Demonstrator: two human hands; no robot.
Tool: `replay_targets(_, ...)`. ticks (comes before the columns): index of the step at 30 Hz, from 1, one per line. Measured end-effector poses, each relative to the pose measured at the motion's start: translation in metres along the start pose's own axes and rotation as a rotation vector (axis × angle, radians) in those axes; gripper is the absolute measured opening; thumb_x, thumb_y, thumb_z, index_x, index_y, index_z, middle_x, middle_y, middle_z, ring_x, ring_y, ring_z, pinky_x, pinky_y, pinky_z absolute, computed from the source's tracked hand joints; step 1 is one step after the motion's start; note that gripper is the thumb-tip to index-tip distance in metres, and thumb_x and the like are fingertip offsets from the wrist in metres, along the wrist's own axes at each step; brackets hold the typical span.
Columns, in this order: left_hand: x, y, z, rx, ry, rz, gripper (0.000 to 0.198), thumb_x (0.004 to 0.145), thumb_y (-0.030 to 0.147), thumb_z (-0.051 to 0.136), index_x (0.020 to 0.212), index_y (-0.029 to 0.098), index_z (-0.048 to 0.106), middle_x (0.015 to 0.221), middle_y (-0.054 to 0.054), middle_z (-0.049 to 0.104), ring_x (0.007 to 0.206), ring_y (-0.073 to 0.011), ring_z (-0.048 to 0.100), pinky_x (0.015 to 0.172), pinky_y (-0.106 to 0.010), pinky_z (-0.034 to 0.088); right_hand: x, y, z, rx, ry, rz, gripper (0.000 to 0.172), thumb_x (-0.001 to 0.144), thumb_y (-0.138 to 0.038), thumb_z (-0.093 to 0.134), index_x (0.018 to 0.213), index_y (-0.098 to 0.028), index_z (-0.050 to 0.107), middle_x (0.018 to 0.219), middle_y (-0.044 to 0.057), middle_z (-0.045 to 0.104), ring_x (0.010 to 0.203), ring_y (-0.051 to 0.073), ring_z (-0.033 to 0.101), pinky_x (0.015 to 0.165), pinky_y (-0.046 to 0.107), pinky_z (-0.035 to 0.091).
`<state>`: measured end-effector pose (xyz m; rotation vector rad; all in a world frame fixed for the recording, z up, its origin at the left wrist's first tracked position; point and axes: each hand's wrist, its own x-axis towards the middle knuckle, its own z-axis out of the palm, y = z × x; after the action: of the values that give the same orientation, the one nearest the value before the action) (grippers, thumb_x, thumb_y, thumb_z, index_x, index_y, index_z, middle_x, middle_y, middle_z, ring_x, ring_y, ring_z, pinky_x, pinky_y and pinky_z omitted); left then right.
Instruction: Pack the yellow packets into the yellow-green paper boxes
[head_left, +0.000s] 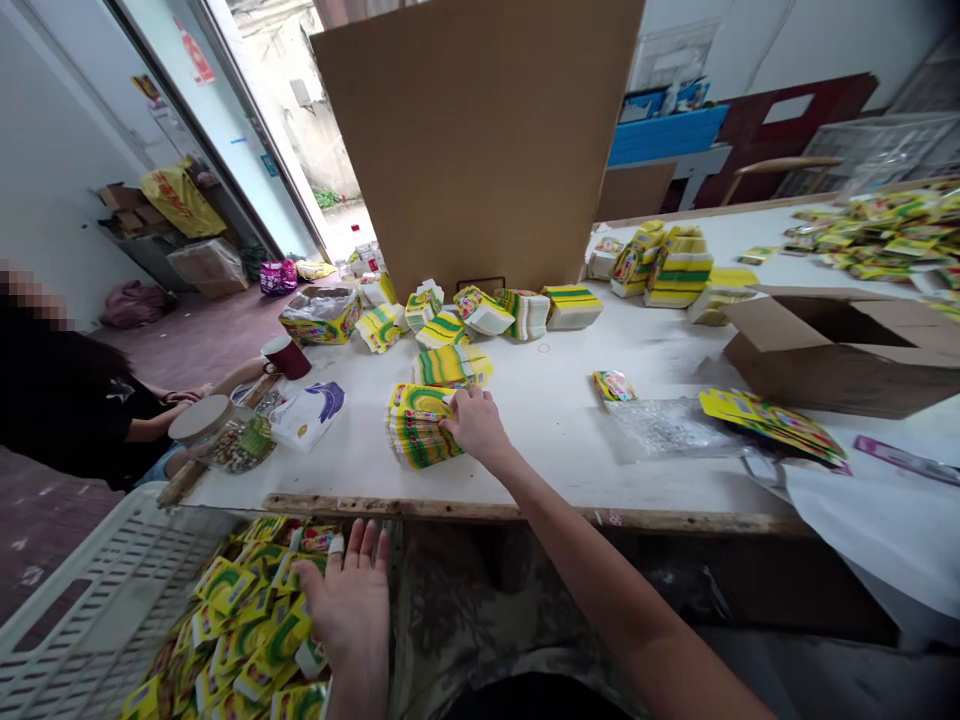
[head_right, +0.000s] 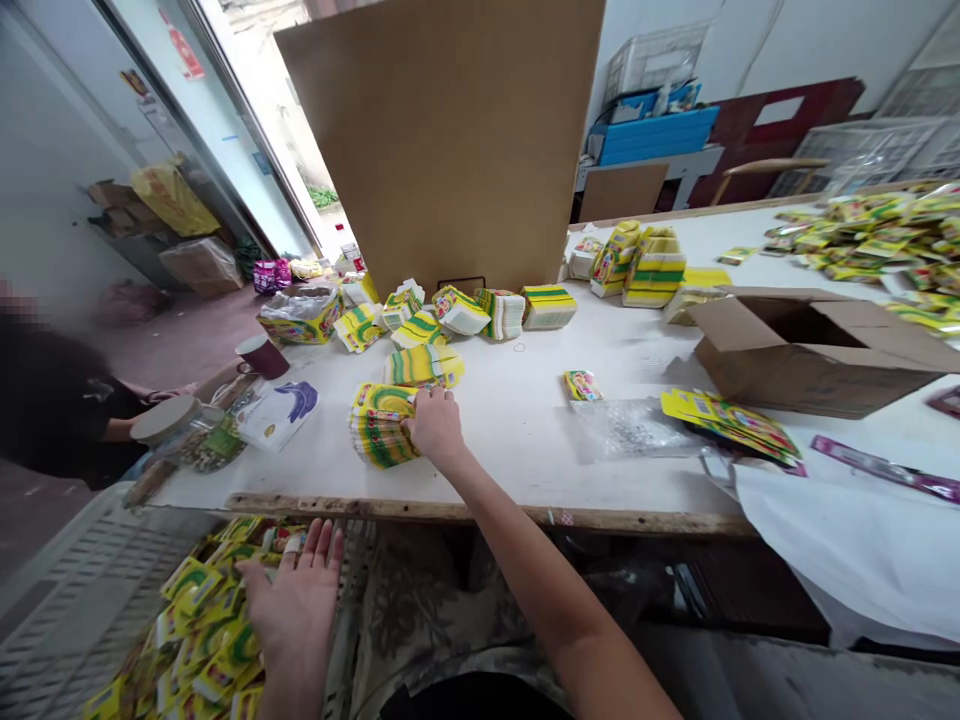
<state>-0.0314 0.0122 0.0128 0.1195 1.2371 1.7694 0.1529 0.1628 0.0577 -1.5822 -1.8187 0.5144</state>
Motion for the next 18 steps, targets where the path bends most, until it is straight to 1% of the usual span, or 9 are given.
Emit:
replay_targets(3,-0.002,-0.013,0.009,0.059,-0.103,-0.008,0.057,0.077,0.071,0.045,0.104,0.021,0.051,0.112,-0.01,0.056,0.1,-0.0197,0.058,0.08,-0.032,0.053,-0.009,-0.003,-0.005,0.037,-0.045,-0.04,0.022,0.073,-0.012,0.065,0.092,-0.015,0.054,0.093,0.01,0.061,0.091,0.025,0.055,0.081,0.036,0.042)
replay_targets(6,-0.007,-0.021,0.022,0.043,-0.281,0.053,0.055,0.077,0.068,0.051,0.108,0.023,0.055,0.118,-0.01,0.056,0.106,-0.0222,0.057,0.086,-0.036,0.05,-0.039,-0.012,-0.008,0.128,-0.146,-0.106,0.023,0.072,-0.008,0.061,0.088,-0.019,0.05,0.079,0.001,0.059,0.073,0.017,0.056,0.067,0.027,0.041)
replay_targets(9,-0.015,-0.021,0.035,-0.012,-0.419,0.148,0.046,0.08,0.059,0.052,0.112,0.026,0.055,0.114,-0.008,0.057,0.108,-0.0235,0.055,0.093,-0.039,0.046,-0.084,-0.02,-0.003,0.275,-0.346,-0.213,0.028,0.063,-0.009,0.069,0.078,-0.02,0.048,0.071,-0.006,0.056,0.062,0.011,0.052,0.056,0.019,0.038)
replay_targets(10,-0.019,-0.02,0.04,-0.034,-0.449,0.152,0.043,0.081,0.057,0.05,0.111,0.026,0.055,0.109,-0.007,0.058,0.105,-0.023,0.055,0.093,-0.039,0.046,-0.098,-0.022,0.0,0.44,-0.441,-0.209,0.029,0.064,-0.01,0.07,0.076,-0.02,0.047,0.069,-0.006,0.053,0.06,0.01,0.049,0.053,0.018,0.036)
replay_targets(12,-0.025,-0.018,0.049,-0.074,-0.468,0.14,0.039,0.084,0.055,0.044,0.102,0.023,0.056,0.092,-0.005,0.056,0.091,-0.0198,0.057,0.086,-0.034,0.049,-0.122,-0.026,0.006,0.708,-0.497,-0.106,0.029,0.066,-0.016,0.072,0.075,-0.02,0.044,0.07,-0.006,0.049,0.06,0.009,0.044,0.053,0.019,0.036)
replay_targets(13,-0.027,-0.017,0.053,-0.067,-0.448,0.153,0.038,0.084,0.056,0.042,0.095,0.022,0.055,0.082,-0.003,0.052,0.08,-0.0173,0.056,0.079,-0.031,0.05,-0.13,-0.028,0.008,0.807,-0.496,-0.058,0.029,0.067,-0.018,0.072,0.077,-0.02,0.045,0.072,-0.005,0.048,0.062,0.01,0.043,0.055,0.019,0.036)
replay_targets(15,-0.028,-0.017,0.059,0.019,-0.37,0.229,0.039,0.084,0.059,0.038,0.083,0.022,0.049,0.069,0.001,0.041,0.063,-0.0131,0.048,0.065,-0.026,0.048,-0.139,-0.03,0.013,0.883,-0.456,-0.015,0.033,0.065,-0.023,0.076,0.081,-0.019,0.047,0.076,-0.004,0.05,0.067,0.011,0.043,0.06,0.021,0.037)
replay_targets(16,-0.028,-0.018,0.06,0.083,-0.333,0.265,0.042,0.084,0.063,0.035,0.081,0.022,0.046,0.066,0.002,0.037,0.058,-0.0121,0.044,0.061,-0.024,0.046,-0.14,-0.03,0.014,0.904,-0.446,-0.01,0.038,0.062,-0.025,0.079,0.083,-0.02,0.048,0.08,-0.003,0.052,0.071,0.012,0.045,0.062,0.022,0.038)
replay_targets(18,-0.026,-0.022,0.058,0.237,-0.309,0.33,0.052,0.082,0.071,0.029,0.082,0.022,0.046,0.067,0.002,0.039,0.059,-0.0121,0.045,0.06,-0.024,0.046,-0.139,-0.028,0.016,0.965,-0.422,0.02,0.047,0.056,-0.031,0.084,0.085,-0.02,0.048,0.084,-0.002,0.055,0.077,0.015,0.049,0.067,0.024,0.04)
